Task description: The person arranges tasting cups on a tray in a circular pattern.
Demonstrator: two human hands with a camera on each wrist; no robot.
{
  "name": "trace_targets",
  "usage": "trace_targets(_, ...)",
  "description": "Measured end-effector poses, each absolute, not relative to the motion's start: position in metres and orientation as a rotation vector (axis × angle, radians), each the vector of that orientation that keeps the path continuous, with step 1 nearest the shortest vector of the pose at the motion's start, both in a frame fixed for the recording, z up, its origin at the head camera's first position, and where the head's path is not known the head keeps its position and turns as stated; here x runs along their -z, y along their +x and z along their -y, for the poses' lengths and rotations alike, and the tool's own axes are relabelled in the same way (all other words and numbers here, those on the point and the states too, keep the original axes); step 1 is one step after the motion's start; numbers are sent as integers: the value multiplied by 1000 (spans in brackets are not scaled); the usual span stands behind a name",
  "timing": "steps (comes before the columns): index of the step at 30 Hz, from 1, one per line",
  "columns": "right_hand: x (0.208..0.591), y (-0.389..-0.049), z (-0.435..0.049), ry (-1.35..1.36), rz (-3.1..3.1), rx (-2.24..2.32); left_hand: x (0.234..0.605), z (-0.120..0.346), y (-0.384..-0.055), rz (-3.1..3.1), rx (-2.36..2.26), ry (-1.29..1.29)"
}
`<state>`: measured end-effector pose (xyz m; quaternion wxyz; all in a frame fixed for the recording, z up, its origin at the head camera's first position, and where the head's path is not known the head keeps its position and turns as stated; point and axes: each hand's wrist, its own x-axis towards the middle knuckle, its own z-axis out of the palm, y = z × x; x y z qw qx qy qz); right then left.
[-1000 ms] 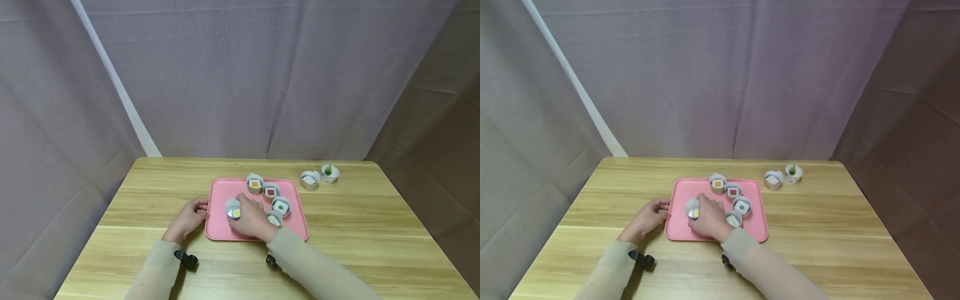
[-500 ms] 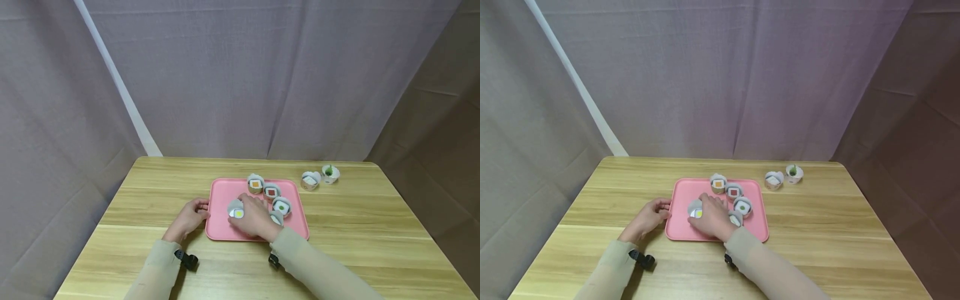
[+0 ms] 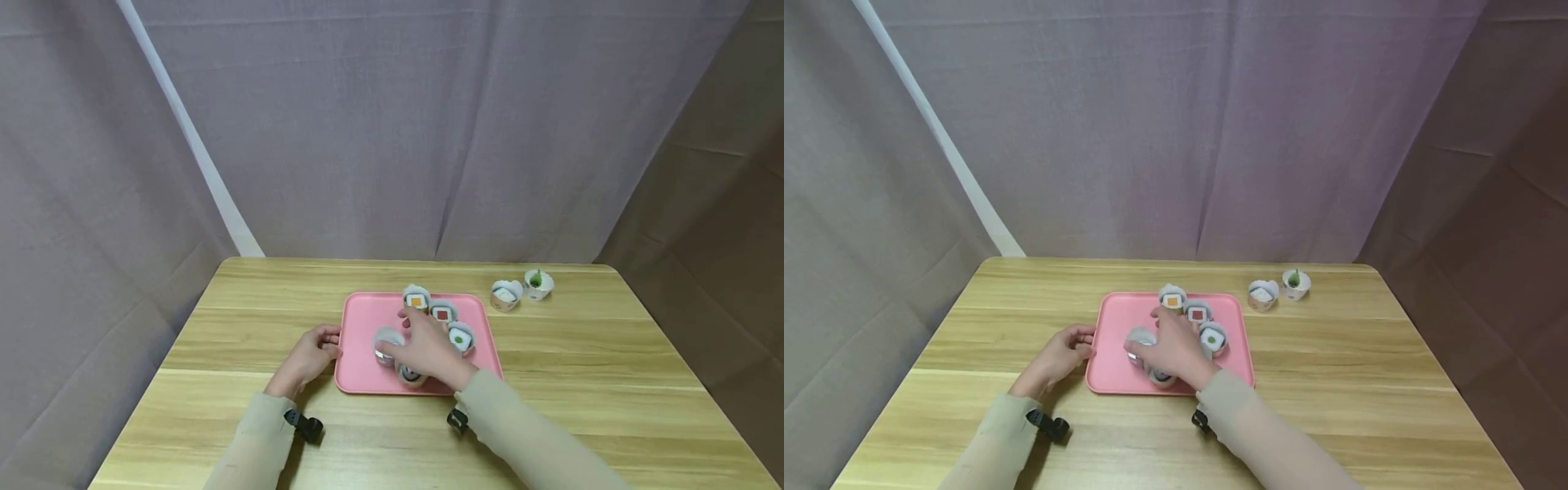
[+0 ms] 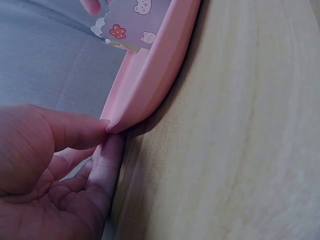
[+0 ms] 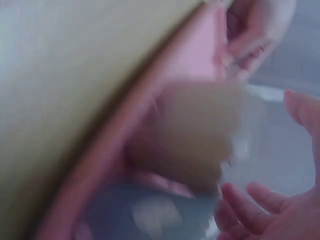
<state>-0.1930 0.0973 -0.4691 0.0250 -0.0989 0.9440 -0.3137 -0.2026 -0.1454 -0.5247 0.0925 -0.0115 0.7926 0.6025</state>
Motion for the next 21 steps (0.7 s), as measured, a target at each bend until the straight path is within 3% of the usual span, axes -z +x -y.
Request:
trace_targets(7,450,-200,-139,-213,-2899,1203,523,145,-202,-2346,-1797,-41)
trace_targets(21,458,-202,-208,-68,-2934,1303,524,145,-202,-2347,-1781,-52)
